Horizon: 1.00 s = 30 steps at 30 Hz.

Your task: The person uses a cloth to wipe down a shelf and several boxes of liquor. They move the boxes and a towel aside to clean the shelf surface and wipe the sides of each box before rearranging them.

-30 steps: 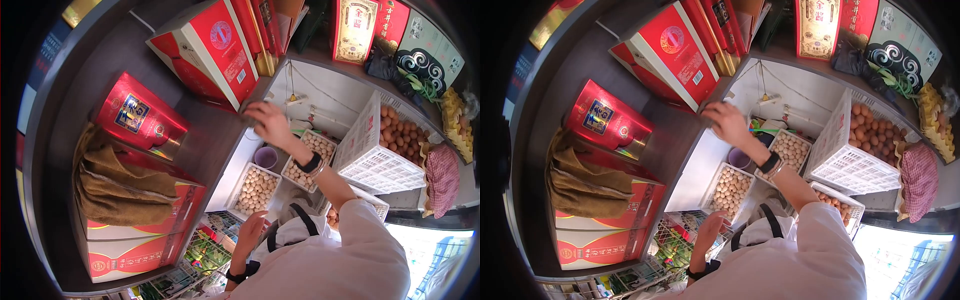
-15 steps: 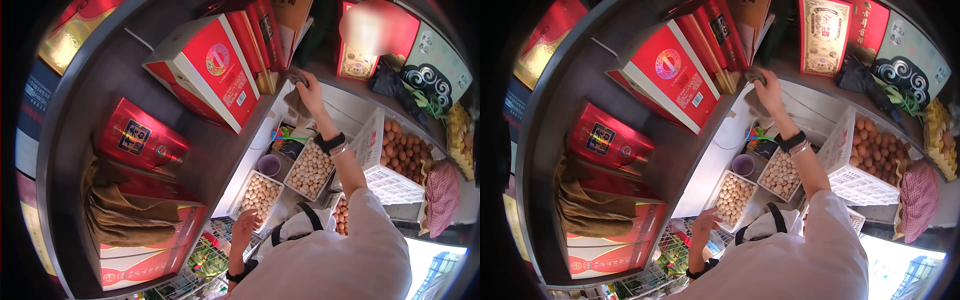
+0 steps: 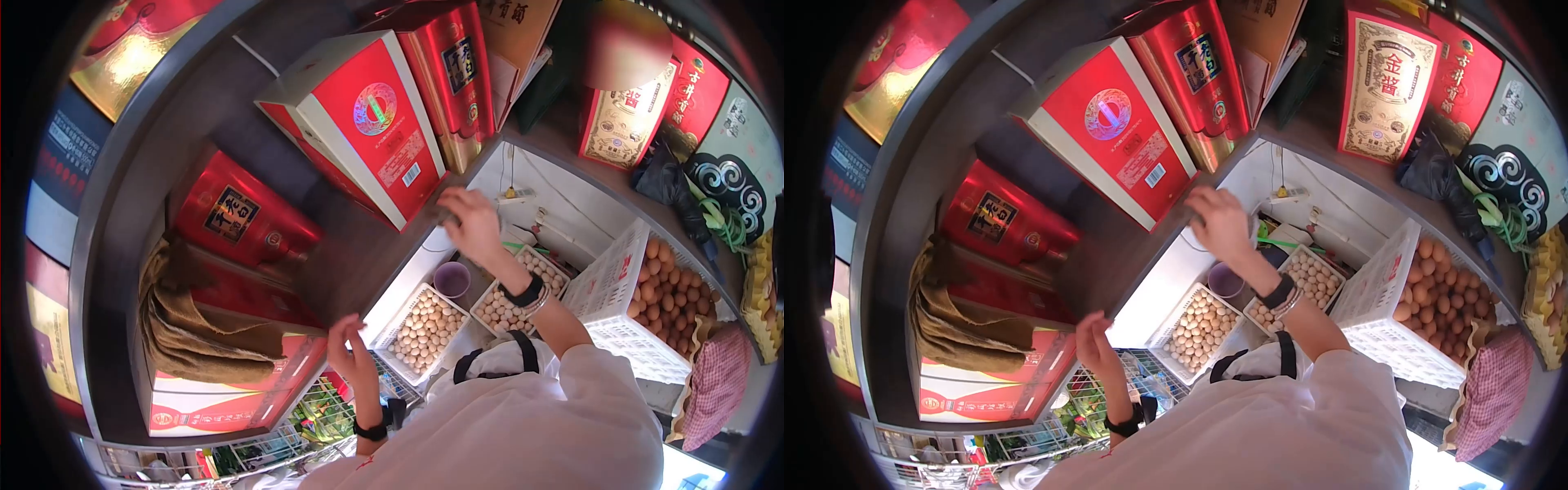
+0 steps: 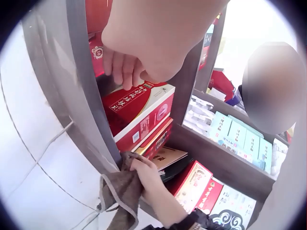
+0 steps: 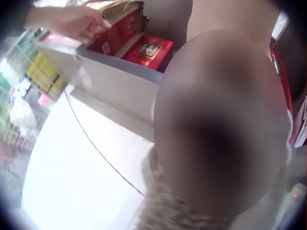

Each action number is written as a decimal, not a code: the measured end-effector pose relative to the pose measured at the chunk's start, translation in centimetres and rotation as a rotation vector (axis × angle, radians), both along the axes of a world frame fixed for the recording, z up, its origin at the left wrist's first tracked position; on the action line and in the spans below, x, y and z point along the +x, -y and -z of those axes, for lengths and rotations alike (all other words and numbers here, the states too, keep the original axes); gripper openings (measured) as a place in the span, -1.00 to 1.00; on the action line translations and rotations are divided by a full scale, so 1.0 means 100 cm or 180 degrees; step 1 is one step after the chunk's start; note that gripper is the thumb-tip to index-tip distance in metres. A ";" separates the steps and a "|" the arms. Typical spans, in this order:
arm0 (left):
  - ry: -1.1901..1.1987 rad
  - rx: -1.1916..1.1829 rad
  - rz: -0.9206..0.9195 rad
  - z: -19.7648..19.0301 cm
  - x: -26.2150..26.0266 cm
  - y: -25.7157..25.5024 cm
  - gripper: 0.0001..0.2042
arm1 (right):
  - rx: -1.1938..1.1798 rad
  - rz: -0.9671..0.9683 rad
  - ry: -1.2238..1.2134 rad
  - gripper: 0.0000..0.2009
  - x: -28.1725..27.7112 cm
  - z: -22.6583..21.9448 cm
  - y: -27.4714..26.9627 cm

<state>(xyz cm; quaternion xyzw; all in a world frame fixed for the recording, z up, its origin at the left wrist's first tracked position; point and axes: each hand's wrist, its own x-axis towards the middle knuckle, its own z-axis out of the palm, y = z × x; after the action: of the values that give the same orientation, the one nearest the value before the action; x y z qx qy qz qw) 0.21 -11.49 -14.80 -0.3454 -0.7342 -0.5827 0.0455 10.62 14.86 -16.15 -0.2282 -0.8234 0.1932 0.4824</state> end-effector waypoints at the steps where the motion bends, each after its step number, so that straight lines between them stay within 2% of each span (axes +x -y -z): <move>1: -0.0575 -0.0084 0.0017 -0.008 -0.008 -0.011 -0.83 | 0.0009 -0.0045 -0.0010 -0.69 0.000 0.001 0.006; 2: -0.1149 -0.0170 0.0030 -0.014 -0.013 -0.021 -0.80 | -0.0130 -0.0222 -0.0131 -0.70 -0.002 0.001 0.011; 3: -0.1156 -0.0153 -0.0026 -0.016 -0.018 -0.031 -0.80 | -0.0259 -0.0405 -0.0246 -0.71 -0.005 -0.001 0.011; 5: -0.2067 -0.0892 -0.0540 -0.013 -0.026 -0.042 -0.73 | -0.0300 -0.0324 -0.0298 -0.71 0.000 -0.003 0.003; 10: -0.2016 -0.1250 -0.0700 -0.005 -0.018 -0.039 -0.71 | -0.0042 0.0098 -0.0060 -0.72 0.015 -0.004 -0.055; 12: -0.1484 -0.1155 -0.0726 -0.004 -0.019 -0.037 -0.73 | -0.0007 -0.0072 -0.0007 -0.72 0.013 -0.006 -0.077; 14: -0.1337 -0.1201 -0.0908 -0.005 -0.018 -0.039 -0.75 | -0.0199 -0.0121 -0.0050 -0.72 0.010 -0.002 -0.091; 16: -0.1854 -0.1158 -0.0894 -0.001 -0.017 -0.040 -0.77 | -0.0417 -0.0159 -0.0098 -0.73 0.001 0.004 -0.091; 18: -0.1824 -0.1295 -0.1008 0.005 -0.016 -0.037 -0.78 | -0.0140 0.0229 -0.0482 -0.72 -0.002 0.013 -0.081; 22: -0.1869 -0.1162 -0.0858 0.008 -0.013 -0.034 -0.79 | 0.0145 -0.0052 -0.0299 -0.71 -0.008 0.005 -0.029; 27: -0.1530 -0.0882 -0.0706 0.019 0.016 -0.025 -0.78 | 0.0258 -0.0608 -0.0002 -0.76 -0.029 -0.005 0.043; 30: -0.1445 -0.0673 -0.0765 0.020 0.025 -0.024 -0.78 | 0.0128 -0.1538 0.0134 -0.76 -0.040 -0.016 0.078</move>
<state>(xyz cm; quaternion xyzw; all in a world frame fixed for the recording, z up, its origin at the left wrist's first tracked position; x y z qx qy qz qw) 2.67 -9.05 -16.85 -0.3804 -0.7976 -0.4010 0.2415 6.58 7.08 -14.59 -0.0189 -0.8676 0.2817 0.4094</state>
